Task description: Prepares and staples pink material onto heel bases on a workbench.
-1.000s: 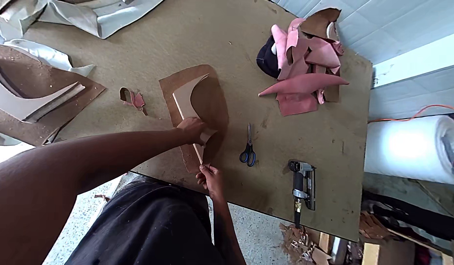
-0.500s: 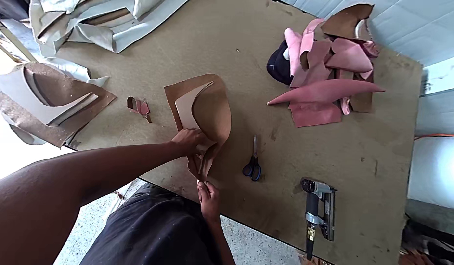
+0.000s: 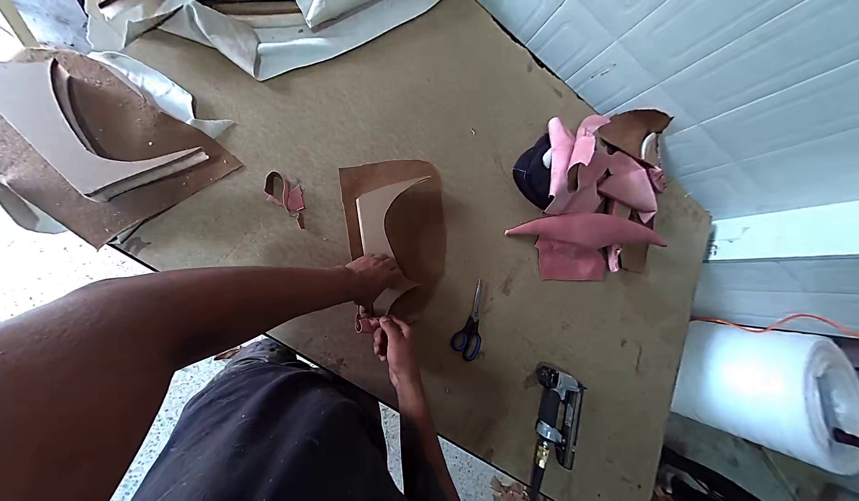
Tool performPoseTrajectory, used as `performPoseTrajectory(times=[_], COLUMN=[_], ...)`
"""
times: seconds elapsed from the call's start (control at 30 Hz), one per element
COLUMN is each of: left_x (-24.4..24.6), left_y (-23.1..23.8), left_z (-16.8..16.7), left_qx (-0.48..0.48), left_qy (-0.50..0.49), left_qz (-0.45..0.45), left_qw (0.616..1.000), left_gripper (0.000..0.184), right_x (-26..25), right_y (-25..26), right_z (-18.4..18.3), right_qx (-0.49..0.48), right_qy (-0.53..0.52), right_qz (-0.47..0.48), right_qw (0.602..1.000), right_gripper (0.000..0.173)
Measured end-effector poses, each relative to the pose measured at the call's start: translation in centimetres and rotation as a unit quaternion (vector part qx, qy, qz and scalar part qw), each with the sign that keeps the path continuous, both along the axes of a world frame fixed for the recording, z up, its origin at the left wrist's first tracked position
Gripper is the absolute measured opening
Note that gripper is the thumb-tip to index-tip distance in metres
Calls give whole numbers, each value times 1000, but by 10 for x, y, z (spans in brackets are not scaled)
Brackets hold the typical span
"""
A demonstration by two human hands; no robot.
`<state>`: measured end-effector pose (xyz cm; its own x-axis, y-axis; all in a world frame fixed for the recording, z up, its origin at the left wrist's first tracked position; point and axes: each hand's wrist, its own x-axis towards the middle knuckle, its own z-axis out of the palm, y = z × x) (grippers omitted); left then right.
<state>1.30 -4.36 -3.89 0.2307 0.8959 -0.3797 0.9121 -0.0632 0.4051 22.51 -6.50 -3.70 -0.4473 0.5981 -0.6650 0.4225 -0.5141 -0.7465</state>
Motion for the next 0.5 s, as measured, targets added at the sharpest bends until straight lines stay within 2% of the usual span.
performPoseTrajectory(times=[0.13, 0.33, 0.4, 0.5], left_x=[-4, 18, 21, 23], left_y=[1, -10, -12, -11], left_z=[-1, 8, 6, 2], left_qx=[-15, 6, 17, 30], left_qy=[-7, 46, 49, 52], left_qz=[-28, 44, 63, 83], left_qw=[999, 998, 997, 995], left_gripper=[96, 102, 97, 84], right_x=[-16, -28, -29, -20], right_y=[23, 50, 52, 48], right_z=[9, 0, -4, -14], right_qx=[29, 100, 117, 111], right_qy=[-126, -212, -206, -82], right_qz=[114, 231, 219, 111], right_qw=[985, 944, 947, 984], right_gripper=[35, 27, 26, 31])
